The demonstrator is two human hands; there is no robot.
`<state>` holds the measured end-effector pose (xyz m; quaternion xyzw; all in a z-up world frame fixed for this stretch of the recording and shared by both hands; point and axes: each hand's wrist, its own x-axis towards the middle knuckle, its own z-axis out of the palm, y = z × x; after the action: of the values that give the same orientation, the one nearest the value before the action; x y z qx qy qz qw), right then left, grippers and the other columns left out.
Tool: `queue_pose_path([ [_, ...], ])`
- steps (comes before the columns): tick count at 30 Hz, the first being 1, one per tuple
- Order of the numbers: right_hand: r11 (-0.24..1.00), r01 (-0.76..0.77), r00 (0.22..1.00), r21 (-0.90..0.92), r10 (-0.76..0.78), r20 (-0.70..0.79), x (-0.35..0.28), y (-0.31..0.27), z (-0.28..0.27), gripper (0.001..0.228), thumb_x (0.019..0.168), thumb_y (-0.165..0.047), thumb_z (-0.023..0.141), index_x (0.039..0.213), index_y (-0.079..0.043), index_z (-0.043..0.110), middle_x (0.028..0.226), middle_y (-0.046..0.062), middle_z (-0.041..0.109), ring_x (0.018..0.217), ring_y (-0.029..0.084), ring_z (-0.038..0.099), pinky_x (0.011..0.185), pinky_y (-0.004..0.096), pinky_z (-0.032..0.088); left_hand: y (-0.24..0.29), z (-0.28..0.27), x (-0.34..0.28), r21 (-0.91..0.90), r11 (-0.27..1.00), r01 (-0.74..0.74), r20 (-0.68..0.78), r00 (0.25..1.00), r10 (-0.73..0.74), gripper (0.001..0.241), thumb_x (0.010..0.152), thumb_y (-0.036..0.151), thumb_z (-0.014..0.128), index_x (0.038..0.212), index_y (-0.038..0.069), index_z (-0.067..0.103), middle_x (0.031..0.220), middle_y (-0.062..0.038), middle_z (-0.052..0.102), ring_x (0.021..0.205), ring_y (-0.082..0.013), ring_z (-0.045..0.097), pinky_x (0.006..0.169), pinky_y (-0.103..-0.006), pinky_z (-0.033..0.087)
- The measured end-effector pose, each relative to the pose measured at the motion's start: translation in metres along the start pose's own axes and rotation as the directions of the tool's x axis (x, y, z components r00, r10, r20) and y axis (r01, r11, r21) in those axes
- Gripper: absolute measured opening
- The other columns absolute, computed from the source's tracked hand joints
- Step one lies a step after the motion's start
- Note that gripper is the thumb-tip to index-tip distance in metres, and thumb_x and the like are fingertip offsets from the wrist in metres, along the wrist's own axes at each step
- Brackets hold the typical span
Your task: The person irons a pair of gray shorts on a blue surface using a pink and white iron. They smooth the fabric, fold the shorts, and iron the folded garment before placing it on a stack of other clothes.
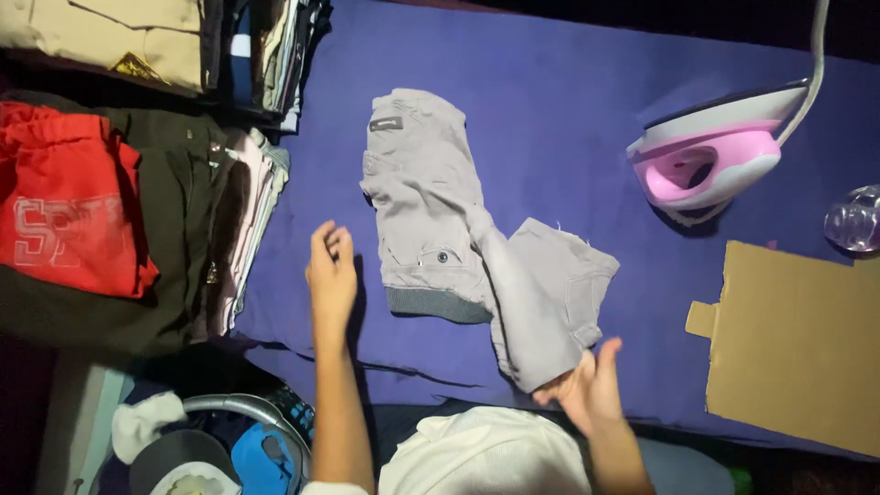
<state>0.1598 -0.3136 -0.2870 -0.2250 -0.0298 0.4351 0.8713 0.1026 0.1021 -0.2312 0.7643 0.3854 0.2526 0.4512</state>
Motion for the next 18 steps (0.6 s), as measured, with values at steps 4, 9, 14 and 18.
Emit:
queue_pose_path([
  [4,0.995,-0.081,0.936,-0.064,0.054,-0.347,0.032,-0.008,-0.004,0.077,0.101,-0.06,0.049,0.137,0.007,0.052,0.12,0.021,0.072,0.102,0.032,0.072,0.083,0.047,0.059,-0.001,-0.003,-0.059,0.088,0.996,0.029,0.081,0.996,-0.037,0.034,0.099,0.021,0.064,0.129,0.004,0.061,0.106,-0.015,0.078,0.093,-0.0225,0.075,0.085,-0.0335,0.057],
  [9,0.934,-0.001,0.813,-0.357,-0.207,-0.544,0.039,0.003,0.0,0.046,0.099,-0.028,0.056,0.13,0.006,0.059,0.12,0.015,0.071,0.103,0.024,0.071,0.092,0.04,0.056,0.026,0.009,-0.083,0.029,0.999,0.016,0.196,0.98,-0.021,0.052,0.084,0.016,0.078,0.129,0.001,0.057,0.102,-0.014,0.076,0.09,-0.0215,0.074,0.082,-0.034,0.057],
  [14,0.625,0.338,0.507,-0.704,-0.751,-0.423,0.006,-0.01,-0.046,0.03,0.102,-0.011,0.063,0.12,0.013,0.061,0.122,0.017,0.066,0.109,0.025,0.067,0.102,0.042,0.054,0.002,0.007,-0.078,-0.363,0.926,0.102,0.171,0.984,-0.041,0.049,0.089,0.006,0.073,0.132,0.003,0.052,0.114,-0.011,0.07,0.105,-0.02,0.068,0.094,-0.0332,0.053],
  [18,0.651,0.41,0.561,-0.639,-0.732,-0.387,-0.055,-0.032,-0.03,0.039,0.096,-0.014,0.043,0.124,0.004,0.063,0.128,0.014,0.067,0.12,0.023,0.064,0.104,0.038,0.052,0.02,-0.03,-0.069,-0.827,0.562,-0.006,-0.089,0.989,-0.121,0.049,0.092,-0.002,0.065,0.138,0.007,0.049,0.129,-0.01,0.057,0.118,-0.0203,0.058,0.106,-0.0357,0.046],
])
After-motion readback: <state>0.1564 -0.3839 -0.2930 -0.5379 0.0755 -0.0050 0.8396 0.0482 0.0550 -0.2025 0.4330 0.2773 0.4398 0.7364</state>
